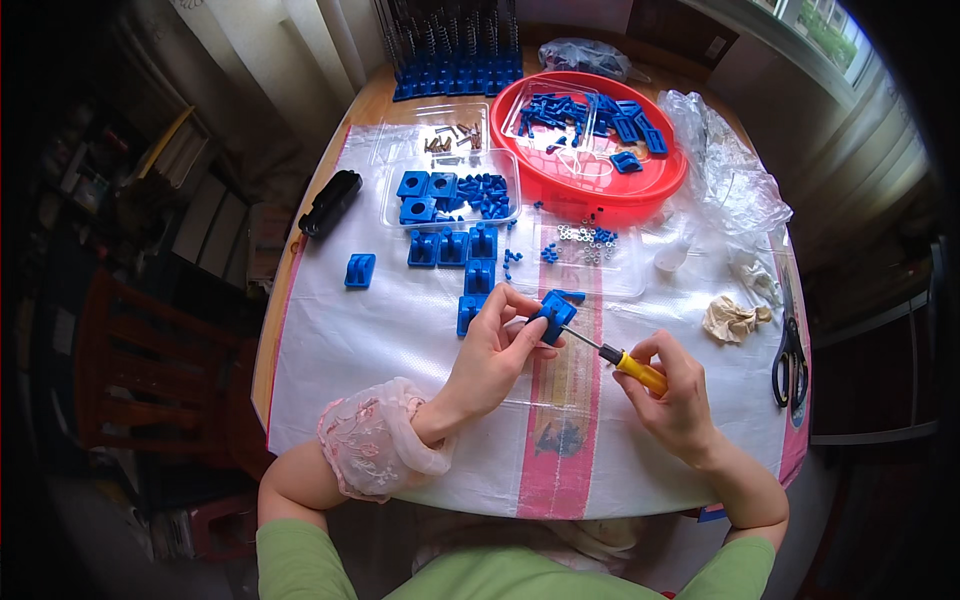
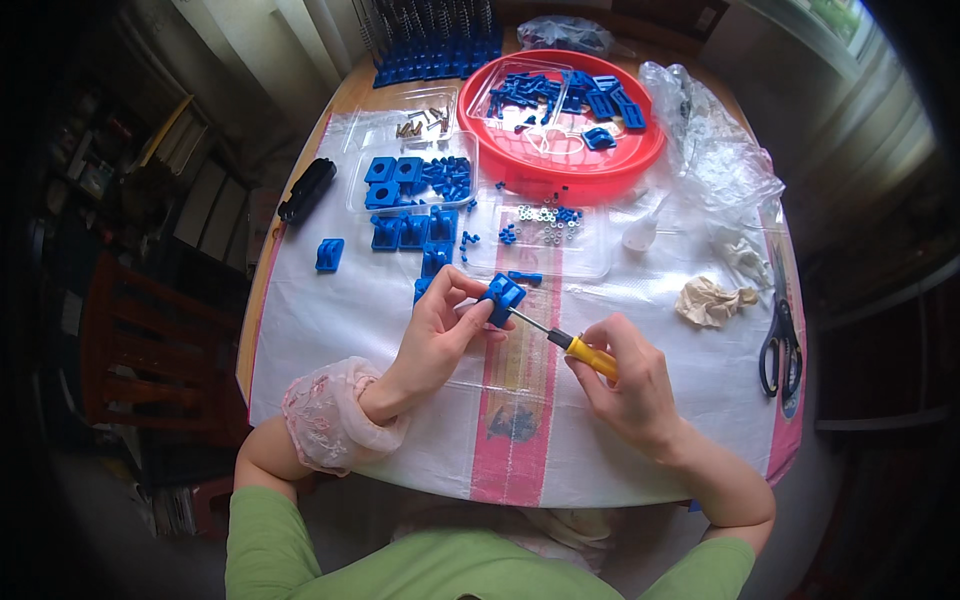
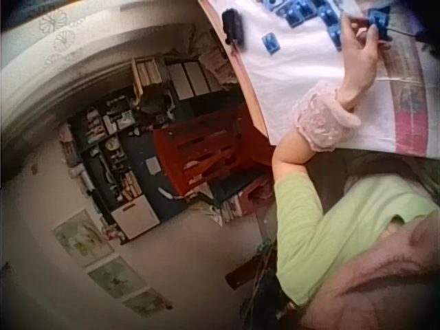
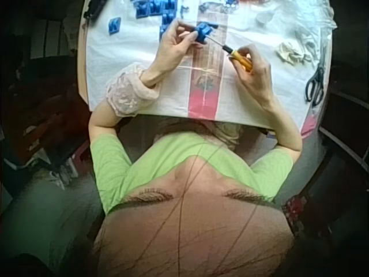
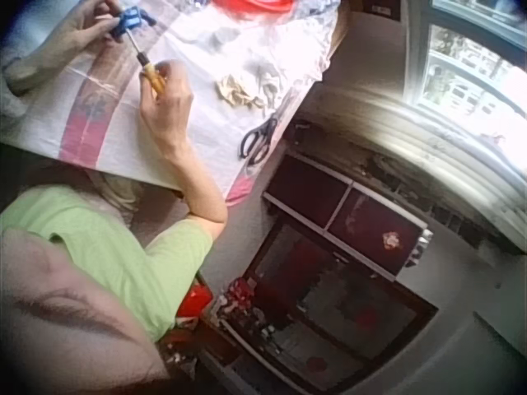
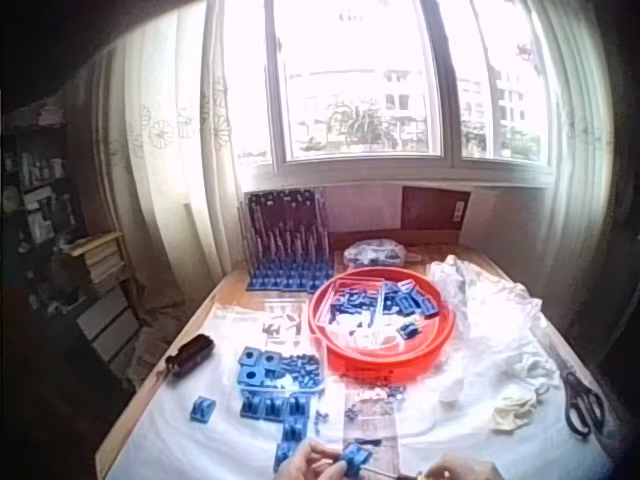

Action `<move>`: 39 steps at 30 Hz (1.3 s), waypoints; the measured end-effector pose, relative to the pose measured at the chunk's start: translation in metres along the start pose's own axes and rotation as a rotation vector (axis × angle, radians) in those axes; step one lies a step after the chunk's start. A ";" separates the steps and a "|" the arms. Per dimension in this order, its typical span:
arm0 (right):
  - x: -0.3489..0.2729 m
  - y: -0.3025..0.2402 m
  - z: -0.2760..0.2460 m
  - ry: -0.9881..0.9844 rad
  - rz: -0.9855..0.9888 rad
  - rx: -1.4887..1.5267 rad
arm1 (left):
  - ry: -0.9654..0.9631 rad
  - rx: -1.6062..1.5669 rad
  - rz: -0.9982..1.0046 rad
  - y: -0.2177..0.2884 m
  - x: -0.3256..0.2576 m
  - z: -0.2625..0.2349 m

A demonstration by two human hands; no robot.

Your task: Assemble blue plastic lighting components using a screwdriver to adjust or pry parts as needed.

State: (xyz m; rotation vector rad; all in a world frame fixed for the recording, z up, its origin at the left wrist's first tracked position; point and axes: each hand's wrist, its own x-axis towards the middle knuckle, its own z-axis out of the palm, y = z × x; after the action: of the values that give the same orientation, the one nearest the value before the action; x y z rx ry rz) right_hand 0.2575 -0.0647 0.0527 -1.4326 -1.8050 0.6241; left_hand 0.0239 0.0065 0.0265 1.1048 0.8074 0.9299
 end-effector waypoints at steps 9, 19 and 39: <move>0.001 0.000 -0.002 -0.054 0.020 -0.013 | -0.007 0.009 0.007 -0.001 -0.001 -0.002; 0.004 -0.003 -0.003 -0.039 0.016 -0.036 | -0.008 0.015 0.011 0.000 0.000 -0.002; 0.004 -0.004 0.000 0.036 -0.076 -0.057 | -0.009 0.006 0.002 0.000 -0.001 -0.001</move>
State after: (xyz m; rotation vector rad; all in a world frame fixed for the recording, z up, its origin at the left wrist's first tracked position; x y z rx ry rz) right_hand 0.2546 -0.0617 0.0572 -1.3966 -1.8534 0.5081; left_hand 0.0225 0.0061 0.0267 1.1146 0.8022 0.9246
